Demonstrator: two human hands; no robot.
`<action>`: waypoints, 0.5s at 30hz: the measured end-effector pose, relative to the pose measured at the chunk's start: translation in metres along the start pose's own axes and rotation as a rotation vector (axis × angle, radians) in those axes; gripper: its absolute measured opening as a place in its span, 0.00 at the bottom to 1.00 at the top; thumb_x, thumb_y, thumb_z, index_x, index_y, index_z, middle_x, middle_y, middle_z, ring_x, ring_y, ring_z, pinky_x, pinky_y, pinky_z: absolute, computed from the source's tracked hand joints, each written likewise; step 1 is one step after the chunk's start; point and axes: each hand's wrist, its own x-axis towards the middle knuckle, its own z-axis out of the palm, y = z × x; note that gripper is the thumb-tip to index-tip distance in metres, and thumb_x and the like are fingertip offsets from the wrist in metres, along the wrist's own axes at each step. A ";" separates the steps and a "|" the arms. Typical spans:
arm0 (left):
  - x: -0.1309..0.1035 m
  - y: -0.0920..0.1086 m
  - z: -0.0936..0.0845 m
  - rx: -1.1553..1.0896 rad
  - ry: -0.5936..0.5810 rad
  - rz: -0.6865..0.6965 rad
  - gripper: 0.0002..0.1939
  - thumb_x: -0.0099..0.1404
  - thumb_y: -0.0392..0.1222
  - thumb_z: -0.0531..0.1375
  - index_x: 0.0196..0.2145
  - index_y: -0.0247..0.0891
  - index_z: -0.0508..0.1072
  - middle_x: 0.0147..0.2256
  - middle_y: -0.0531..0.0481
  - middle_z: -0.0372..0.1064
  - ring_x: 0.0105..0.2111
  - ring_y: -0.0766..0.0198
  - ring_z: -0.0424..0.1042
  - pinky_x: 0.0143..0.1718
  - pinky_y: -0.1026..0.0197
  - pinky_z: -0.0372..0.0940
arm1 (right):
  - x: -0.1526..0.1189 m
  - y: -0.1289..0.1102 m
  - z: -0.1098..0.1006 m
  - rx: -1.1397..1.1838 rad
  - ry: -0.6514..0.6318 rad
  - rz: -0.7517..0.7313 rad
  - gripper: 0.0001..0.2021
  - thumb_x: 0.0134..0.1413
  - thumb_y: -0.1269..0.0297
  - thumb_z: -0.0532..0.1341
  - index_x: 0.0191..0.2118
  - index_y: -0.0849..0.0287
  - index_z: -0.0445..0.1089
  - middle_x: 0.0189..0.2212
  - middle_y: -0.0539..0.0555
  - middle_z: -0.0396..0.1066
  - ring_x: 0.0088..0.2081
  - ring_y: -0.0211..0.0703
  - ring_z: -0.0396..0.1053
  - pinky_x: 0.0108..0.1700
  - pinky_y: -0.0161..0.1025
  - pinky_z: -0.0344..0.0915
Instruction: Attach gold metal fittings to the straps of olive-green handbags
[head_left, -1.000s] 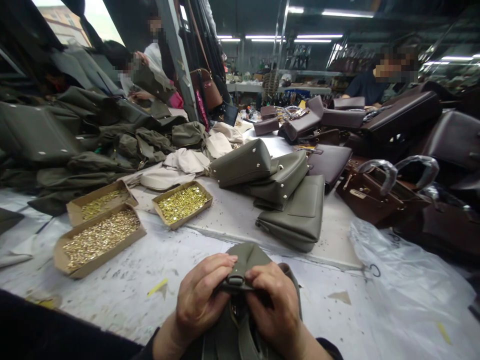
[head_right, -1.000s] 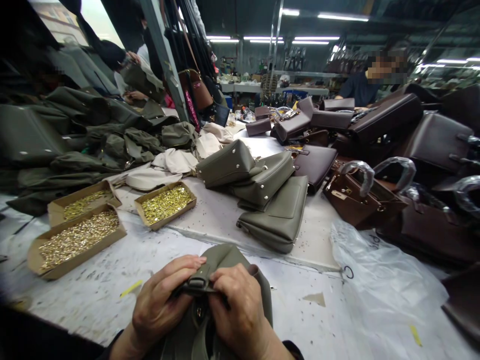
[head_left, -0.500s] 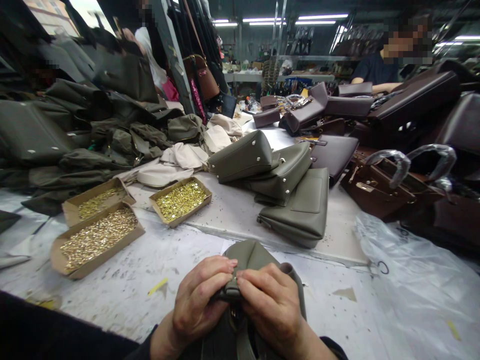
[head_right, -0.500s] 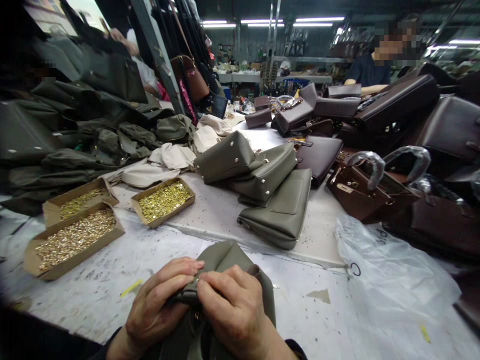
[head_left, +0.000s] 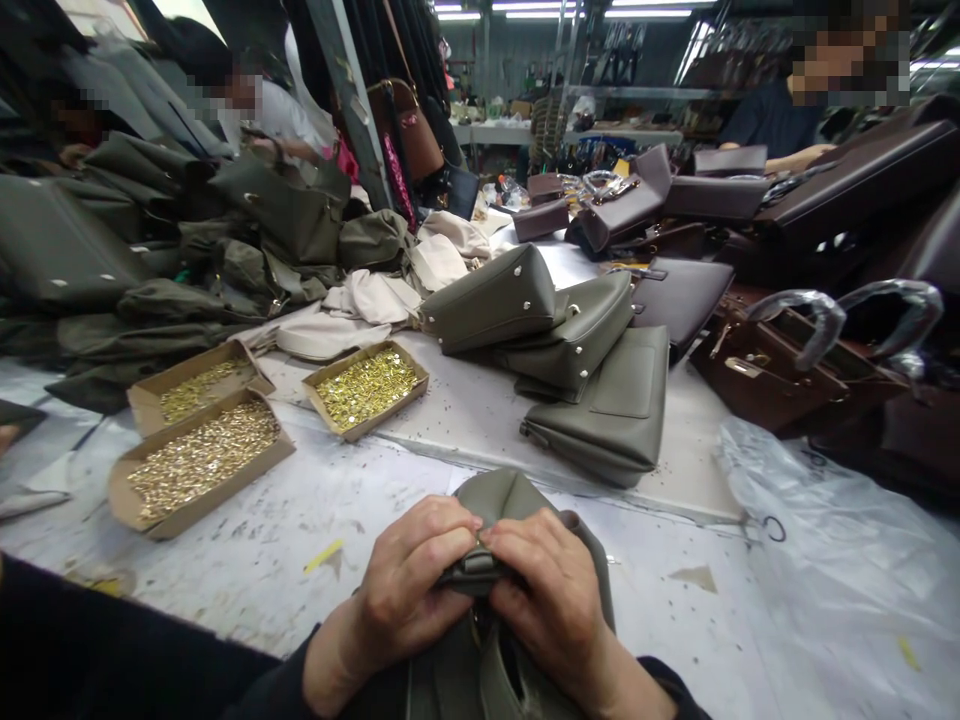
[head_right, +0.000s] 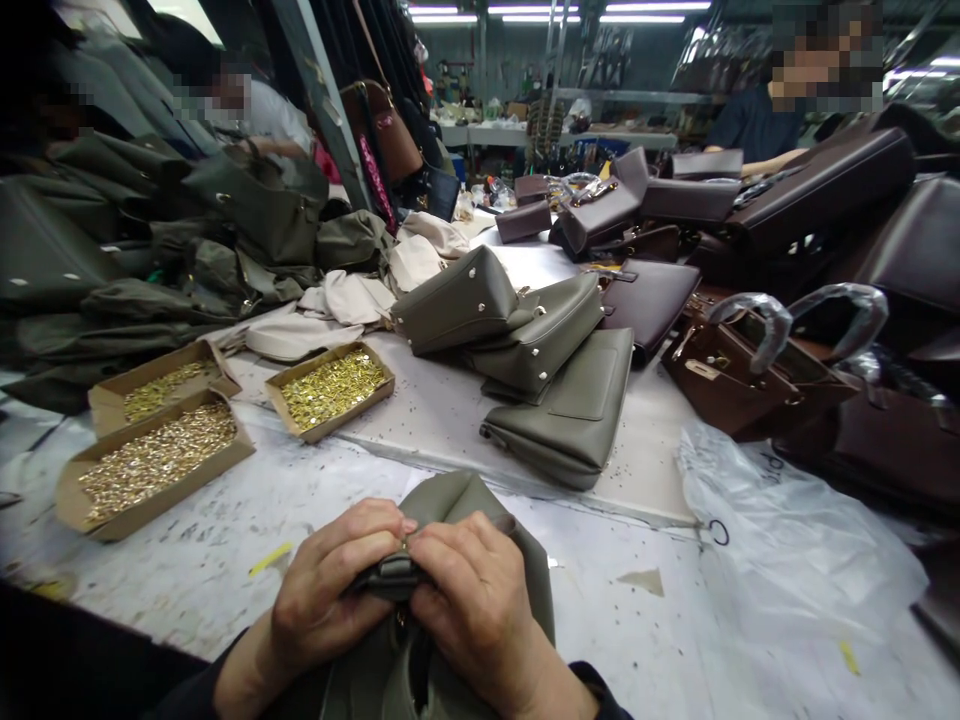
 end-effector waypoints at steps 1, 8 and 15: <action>0.001 0.001 0.000 0.000 -0.001 -0.004 0.10 0.68 0.33 0.61 0.47 0.36 0.70 0.38 0.41 0.76 0.38 0.58 0.76 0.43 0.54 0.76 | -0.001 0.000 0.000 0.028 0.002 0.017 0.11 0.66 0.72 0.57 0.52 0.60 0.67 0.42 0.57 0.78 0.37 0.44 0.73 0.38 0.42 0.68; -0.007 0.002 0.005 0.099 0.109 0.019 0.10 0.68 0.35 0.62 0.47 0.37 0.71 0.40 0.41 0.77 0.40 0.58 0.78 0.45 0.53 0.77 | 0.004 0.001 -0.002 -0.006 -0.011 0.001 0.15 0.66 0.74 0.57 0.56 0.58 0.66 0.44 0.57 0.78 0.40 0.44 0.75 0.41 0.42 0.70; -0.019 0.015 0.002 0.287 0.012 -0.127 0.13 0.72 0.48 0.59 0.51 0.44 0.71 0.42 0.40 0.76 0.40 0.54 0.77 0.38 0.50 0.77 | 0.002 0.009 0.001 -0.060 0.091 -0.193 0.14 0.67 0.65 0.58 0.54 0.52 0.73 0.36 0.53 0.81 0.31 0.45 0.79 0.29 0.39 0.73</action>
